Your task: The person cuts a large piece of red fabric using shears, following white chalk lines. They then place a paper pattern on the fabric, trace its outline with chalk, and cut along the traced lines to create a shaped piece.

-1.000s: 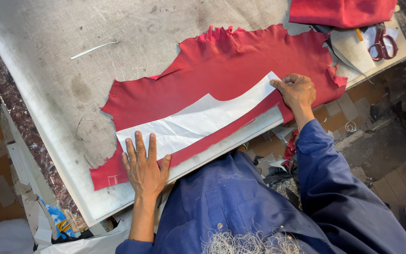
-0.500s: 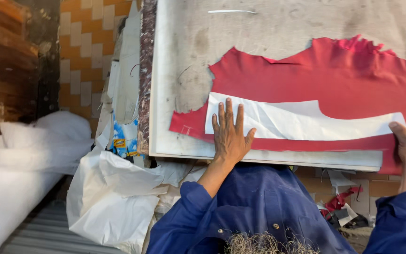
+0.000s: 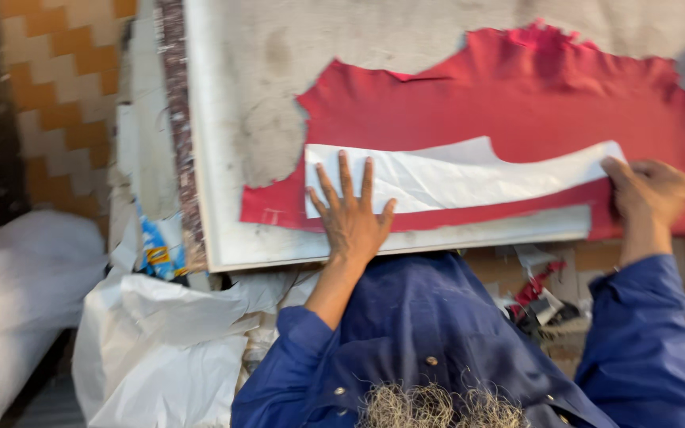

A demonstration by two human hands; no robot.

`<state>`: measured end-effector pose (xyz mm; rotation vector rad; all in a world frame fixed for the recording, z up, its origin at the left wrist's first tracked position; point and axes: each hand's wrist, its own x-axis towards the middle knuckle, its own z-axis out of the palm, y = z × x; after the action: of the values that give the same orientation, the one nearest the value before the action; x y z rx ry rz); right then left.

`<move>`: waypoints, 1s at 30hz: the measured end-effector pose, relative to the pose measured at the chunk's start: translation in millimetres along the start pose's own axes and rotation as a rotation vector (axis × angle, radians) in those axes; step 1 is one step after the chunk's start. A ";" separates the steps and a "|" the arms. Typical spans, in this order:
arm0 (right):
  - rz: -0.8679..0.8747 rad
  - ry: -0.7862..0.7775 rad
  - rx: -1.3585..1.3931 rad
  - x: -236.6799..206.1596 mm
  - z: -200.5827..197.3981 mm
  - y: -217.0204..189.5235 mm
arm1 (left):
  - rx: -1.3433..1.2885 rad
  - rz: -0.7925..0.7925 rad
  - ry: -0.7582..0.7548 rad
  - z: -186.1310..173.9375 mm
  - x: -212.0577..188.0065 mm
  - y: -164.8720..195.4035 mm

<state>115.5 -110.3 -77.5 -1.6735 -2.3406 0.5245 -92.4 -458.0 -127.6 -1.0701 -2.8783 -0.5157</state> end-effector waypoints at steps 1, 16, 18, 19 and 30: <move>-0.012 0.030 0.049 -0.5 -2.2 0.6 | -0.004 0.004 -0.013 0.3 0.5 1.1; -1.119 -0.410 0.014 -143.2 86.9 -96.1 | 0.111 0.054 -0.152 2.2 1.6 14.1; -1.054 -0.383 -0.060 -130.5 79.5 -86.4 | 0.110 0.068 -0.127 2.7 1.5 15.1; -1.024 -0.371 -0.098 -122.6 75.0 -80.5 | 0.118 0.067 -0.128 2.9 2.0 15.8; -0.884 -0.265 -0.182 -94.4 71.1 -65.0 | 0.205 0.058 -0.173 -11.4 11.7 27.0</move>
<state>63.6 -229.6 -113.0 -0.4806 -3.0408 0.3584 -85.0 -435.1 -107.2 -1.2147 -2.9511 -0.1268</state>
